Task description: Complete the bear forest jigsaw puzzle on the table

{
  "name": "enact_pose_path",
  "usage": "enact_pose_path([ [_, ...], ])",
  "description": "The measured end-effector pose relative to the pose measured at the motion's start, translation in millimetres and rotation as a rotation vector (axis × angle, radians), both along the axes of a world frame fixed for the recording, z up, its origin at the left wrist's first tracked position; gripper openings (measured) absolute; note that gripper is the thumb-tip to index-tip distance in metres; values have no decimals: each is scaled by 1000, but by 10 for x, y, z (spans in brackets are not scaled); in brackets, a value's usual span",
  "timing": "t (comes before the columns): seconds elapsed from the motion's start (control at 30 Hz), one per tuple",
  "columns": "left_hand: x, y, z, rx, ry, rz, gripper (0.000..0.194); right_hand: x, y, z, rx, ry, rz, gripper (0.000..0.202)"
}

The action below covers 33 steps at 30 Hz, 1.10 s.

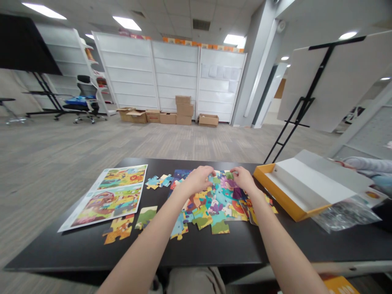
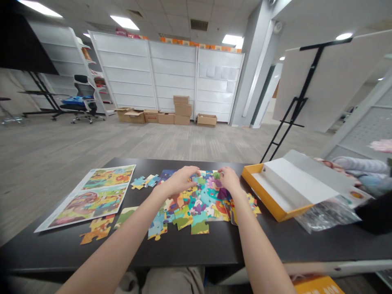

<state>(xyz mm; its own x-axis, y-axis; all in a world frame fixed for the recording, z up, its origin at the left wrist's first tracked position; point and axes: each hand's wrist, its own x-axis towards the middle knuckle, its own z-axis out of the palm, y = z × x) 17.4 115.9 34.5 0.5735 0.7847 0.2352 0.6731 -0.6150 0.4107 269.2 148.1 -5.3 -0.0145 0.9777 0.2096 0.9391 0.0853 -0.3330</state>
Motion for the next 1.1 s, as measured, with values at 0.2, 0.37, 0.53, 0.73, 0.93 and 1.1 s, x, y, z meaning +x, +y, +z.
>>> enact_pose_path([
  [0.2, 311, 535, -166, -73, 55, -45, 32, 2, -15, -21, -43, -20, 1, 25],
  [0.37, 375, 685, -277, -80, 41, -64, 34, -2, -8, -13, -56, -24, 1, 25],
  [0.53, 419, 737, -344, -73, 61, -66, 35, 1, 8, -30, -60, -23, 12, 23],
  [0.73, 434, 729, -348, -55, 102, -64, 34, -5, 1, -31, -59, -29, 13, 22],
  [0.93, 468, 707, -366, -37, 128, -47, 32, -16, 4, -32, -52, -42, 8, 23],
  [1.1, 446, 691, -334, -50, 123, -44, 38, -17, 0, -32, -45, -60, 10, 22],
])
